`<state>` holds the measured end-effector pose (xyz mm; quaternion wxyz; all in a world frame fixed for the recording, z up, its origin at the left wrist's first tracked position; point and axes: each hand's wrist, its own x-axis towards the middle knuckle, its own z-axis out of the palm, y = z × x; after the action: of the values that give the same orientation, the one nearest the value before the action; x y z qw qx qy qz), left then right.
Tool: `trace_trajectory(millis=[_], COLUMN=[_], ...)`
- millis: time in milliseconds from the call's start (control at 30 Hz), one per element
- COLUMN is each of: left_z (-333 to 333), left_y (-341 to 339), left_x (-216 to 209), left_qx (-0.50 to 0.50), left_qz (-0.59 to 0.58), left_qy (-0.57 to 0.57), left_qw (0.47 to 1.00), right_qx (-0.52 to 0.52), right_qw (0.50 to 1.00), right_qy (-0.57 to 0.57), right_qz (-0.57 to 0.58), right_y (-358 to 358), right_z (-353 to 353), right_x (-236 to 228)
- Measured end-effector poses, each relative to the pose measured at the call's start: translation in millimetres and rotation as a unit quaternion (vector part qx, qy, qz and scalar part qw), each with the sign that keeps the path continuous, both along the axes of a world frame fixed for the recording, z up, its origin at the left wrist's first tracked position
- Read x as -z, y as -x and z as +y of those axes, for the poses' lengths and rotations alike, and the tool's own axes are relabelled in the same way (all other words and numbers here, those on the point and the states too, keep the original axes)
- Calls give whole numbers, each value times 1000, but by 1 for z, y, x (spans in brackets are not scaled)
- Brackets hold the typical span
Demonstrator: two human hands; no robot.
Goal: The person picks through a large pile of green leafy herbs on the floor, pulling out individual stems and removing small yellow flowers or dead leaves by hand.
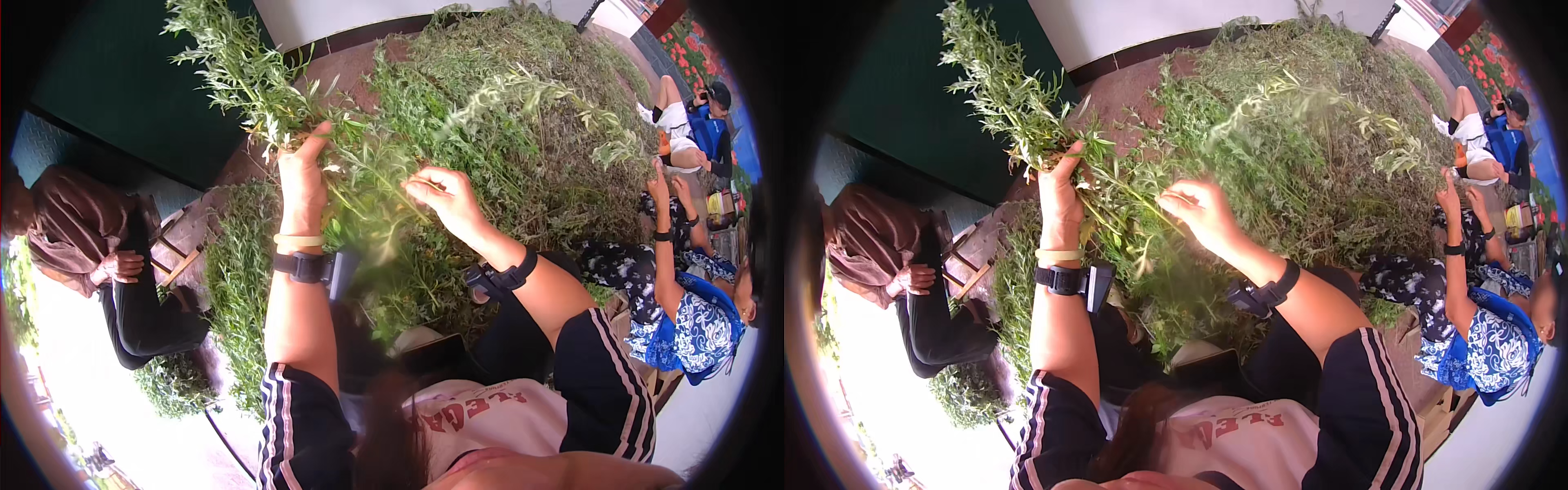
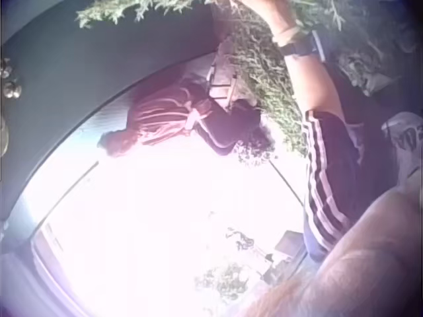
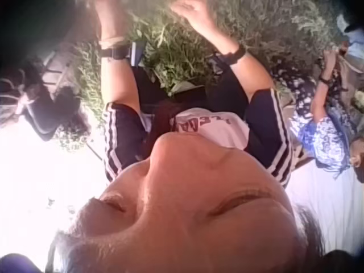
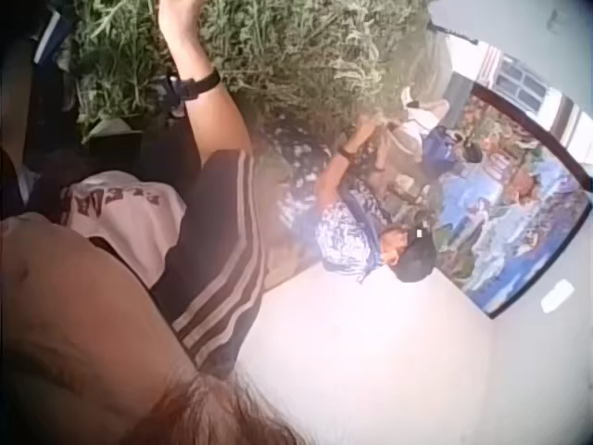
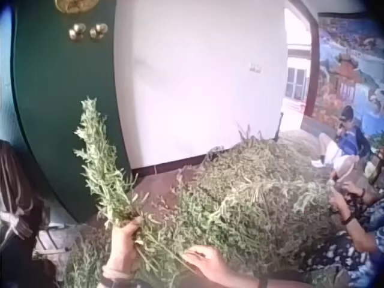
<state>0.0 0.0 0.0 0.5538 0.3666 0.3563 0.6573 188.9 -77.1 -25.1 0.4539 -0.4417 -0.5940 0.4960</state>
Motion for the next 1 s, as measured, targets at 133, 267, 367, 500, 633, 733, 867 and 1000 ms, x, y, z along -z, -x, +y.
trace_trajectory(millis=[133, 267, 367, 500, 633, 733, 867, 1000], left_z=[-2, -1, 9, 10, 6, 4, -2, -2], left_y=[3, 9, 36, 65, 72, 69, 37, 32], left_x=[-8, -5, 9, 10, 12, 15, 17, 22], left_qx=[-5, -36, -72, -22, 33, 137, 100, 181], left_qz=[6, -5, -7, -84, -143, -200, -178, -218], left_qy=[27, 58, 62, 43, 15, 20, 114, 85], left_qw=[1000, 998, 995, 995, 989, 970, 972, 955], right_qx=[9, 9, -71, -160, -306, -56, -156, -191], right_qw=[1000, 993, 979, 983, 867, 966, 978, 974], right_qy=[7, 62, 51, 57, 119, -17, -51, -51], right_qz=[-17, 97, 186, -75, -376, -253, -128, -109], right_y=[0, 4, -7, -34, -35, -24, -2, 12], right_z=[3, -1, 1, 5, 6, 5, -2, -5], right_x=[-1, -4, -5, -28, -26, -27, -30, -24])
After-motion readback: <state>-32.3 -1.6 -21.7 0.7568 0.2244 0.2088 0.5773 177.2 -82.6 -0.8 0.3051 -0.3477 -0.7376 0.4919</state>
